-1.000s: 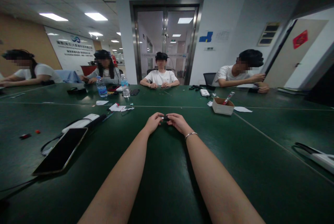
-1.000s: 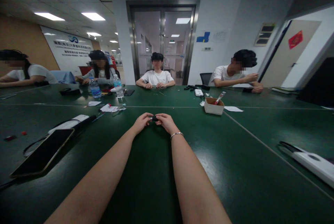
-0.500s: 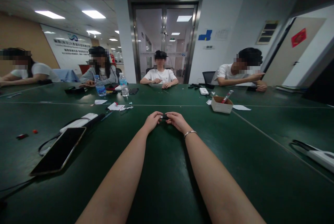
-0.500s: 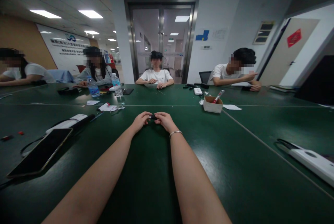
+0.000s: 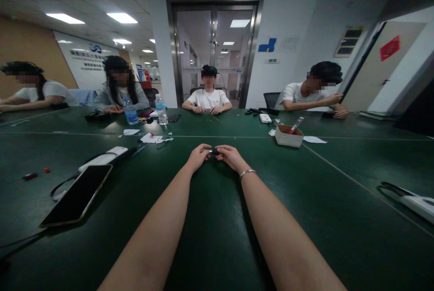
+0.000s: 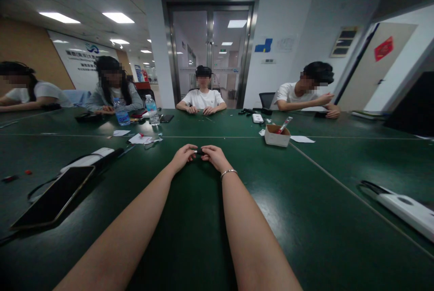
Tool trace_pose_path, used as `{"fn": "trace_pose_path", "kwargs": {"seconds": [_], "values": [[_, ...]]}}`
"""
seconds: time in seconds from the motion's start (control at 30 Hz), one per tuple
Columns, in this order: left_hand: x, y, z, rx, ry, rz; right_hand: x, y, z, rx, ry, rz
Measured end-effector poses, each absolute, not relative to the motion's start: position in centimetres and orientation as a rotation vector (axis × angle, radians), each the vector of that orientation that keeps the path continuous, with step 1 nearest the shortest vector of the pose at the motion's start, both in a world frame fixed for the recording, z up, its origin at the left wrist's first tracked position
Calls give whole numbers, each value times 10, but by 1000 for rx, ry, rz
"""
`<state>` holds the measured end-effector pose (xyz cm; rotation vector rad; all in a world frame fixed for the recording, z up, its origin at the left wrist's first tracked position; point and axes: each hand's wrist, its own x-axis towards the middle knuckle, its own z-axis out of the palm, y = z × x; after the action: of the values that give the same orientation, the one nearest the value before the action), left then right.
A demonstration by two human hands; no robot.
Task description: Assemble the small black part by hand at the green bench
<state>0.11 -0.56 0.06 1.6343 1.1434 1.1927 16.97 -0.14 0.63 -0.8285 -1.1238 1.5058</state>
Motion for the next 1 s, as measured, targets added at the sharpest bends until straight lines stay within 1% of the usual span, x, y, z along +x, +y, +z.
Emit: {"fn": "trace_pose_path", "kwargs": {"seconds": [0.33,0.5,0.63,0.7,0.8,0.87,0.93,1.0], "values": [[2,-9,3,1626,1140,1201,170,0,5,-836,-1176,1478],[0,-8,-1,1639,1178,1287,164,3,-1,-955,-1505,1296],[2,-8,-3,1775,1235,1216,159,2,-2,-1099,-1613,1167],[4,-9,-3,1811,1265,1185,155,-2,1,-1040,-1578,1217],[9,-13,-2,1833,1340,1149,146,-9,7,-886,-1479,1381],[13,-18,3,1844,1380,1121,141,-12,8,-882,-1436,1428],[14,-27,16,1865,1379,1074,143,-14,8,-925,-1429,1427],[9,-45,39,1904,1347,938,158,-17,10,-962,-1438,1430]]}}
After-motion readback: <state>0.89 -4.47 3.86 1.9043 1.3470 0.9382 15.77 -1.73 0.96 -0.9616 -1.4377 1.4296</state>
